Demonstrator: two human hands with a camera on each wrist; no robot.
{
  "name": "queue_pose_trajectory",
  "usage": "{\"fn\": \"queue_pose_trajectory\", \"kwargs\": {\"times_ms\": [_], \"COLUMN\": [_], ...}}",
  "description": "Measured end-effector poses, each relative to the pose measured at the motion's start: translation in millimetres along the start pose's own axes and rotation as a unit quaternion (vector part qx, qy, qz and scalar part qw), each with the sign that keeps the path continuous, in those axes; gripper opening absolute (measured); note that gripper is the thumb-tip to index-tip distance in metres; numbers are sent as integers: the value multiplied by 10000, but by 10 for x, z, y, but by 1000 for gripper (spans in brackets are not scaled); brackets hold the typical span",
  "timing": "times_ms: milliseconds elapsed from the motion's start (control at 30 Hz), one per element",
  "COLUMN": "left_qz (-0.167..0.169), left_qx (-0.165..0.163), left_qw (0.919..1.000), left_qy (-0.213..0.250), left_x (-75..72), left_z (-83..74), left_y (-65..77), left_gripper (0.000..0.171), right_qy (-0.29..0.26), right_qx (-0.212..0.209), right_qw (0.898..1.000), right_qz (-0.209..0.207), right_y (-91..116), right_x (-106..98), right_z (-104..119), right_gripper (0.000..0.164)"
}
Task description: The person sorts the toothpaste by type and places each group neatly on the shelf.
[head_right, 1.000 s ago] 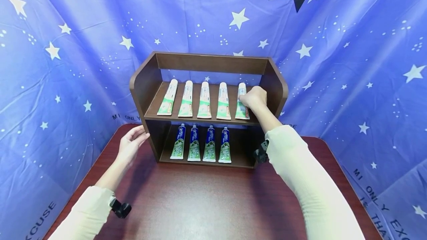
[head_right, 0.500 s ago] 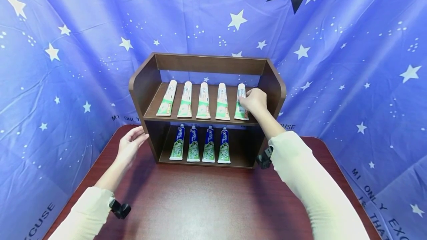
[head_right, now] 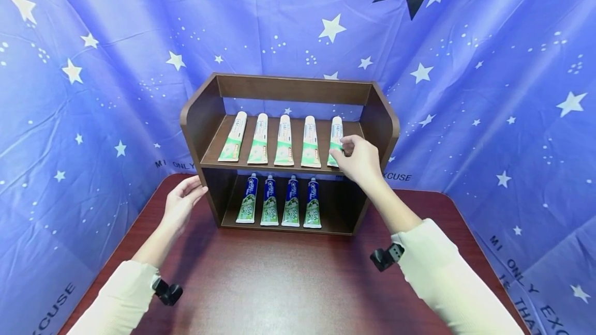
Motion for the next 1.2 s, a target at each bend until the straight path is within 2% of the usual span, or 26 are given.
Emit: {"fn": "queue_pose_trajectory", "kwargs": {"times_ms": [133,300,533,667,867,1200], "left_qz": [-14,-4,11,-7,66,10], "left_qx": [-30,-9,-25,-5,12,1], "left_qw": [10000,10000,10000,10000,10000,10000], "left_qy": [-44,-43,-65,-31,-9,23], "left_x": [-18,-24,-20,-10,3,1], "left_z": [12,13,12,6,-3,-17], "left_y": [3,3,4,1,-9,0], "left_gripper": [31,31,32,33,34,32], "right_qy": [-207,-520,-707,-727,-609,-43], "right_qx": [-226,-567,-1010,-1192,-1326,-1089], "right_qw": [9992,9941,9769,9675,9626,9698], "right_qz": [-249,-768,-1745,-2110,-2283,-2181], "right_y": [168,351,602,730,883,1075], "right_x": [9,33,65,107,213,431], "right_z": [-64,-166,-333,-475,-783,-1519], "right_gripper": [38,32,27,26,25,22]}}
Point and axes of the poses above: each hand's wrist, its own y-axis away from the middle knuckle, its own x-axis out of the palm, z = x × y, the point moved 3 cm from there along -y, towards the middle knuckle, and after that the axes turned 11 degrees about -z, right-handed, at the moved point
